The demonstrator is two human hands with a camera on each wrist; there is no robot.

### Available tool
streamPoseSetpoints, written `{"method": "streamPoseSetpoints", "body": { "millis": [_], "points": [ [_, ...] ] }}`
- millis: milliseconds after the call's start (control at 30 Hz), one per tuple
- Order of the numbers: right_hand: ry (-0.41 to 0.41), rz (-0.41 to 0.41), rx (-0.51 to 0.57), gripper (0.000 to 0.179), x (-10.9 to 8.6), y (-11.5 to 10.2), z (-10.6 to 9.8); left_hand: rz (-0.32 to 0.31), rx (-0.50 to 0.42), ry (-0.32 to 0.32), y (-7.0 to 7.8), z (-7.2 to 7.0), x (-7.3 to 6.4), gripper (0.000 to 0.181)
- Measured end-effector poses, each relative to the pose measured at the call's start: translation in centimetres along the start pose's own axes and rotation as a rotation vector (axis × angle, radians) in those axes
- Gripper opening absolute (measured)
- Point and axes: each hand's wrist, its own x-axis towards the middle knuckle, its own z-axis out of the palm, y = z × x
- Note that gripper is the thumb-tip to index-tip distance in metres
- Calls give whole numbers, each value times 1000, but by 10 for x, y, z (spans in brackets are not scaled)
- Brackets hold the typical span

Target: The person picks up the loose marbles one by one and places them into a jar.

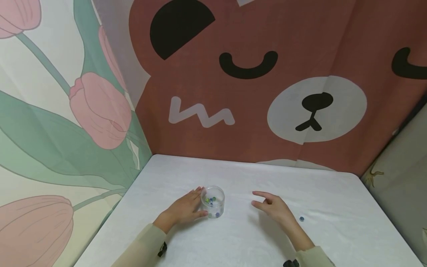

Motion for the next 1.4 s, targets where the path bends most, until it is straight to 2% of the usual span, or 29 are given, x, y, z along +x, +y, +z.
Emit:
{"method": "streamPoseSetpoints", "body": {
  "millis": [233,467,933,1233,1400],
  "points": [
    [-4,-2,-41,59,-5,6,-15,12,-1,10,0,-2,-2,92],
    [-10,-19,-74,60,-7,13,-29,-9,-11,-10,0,-1,-2,91],
    [13,25,-93,65,-15,32,-56,-39,-14,-25,2,-2,-1,92],
    [21,50,-148,70,-19,49,-79,-47,-13,-31,2,-3,-1,93],
    [31,90,-148,76,-23,54,-89,-38,-15,-24,2,-2,-1,93]
  ]
}}
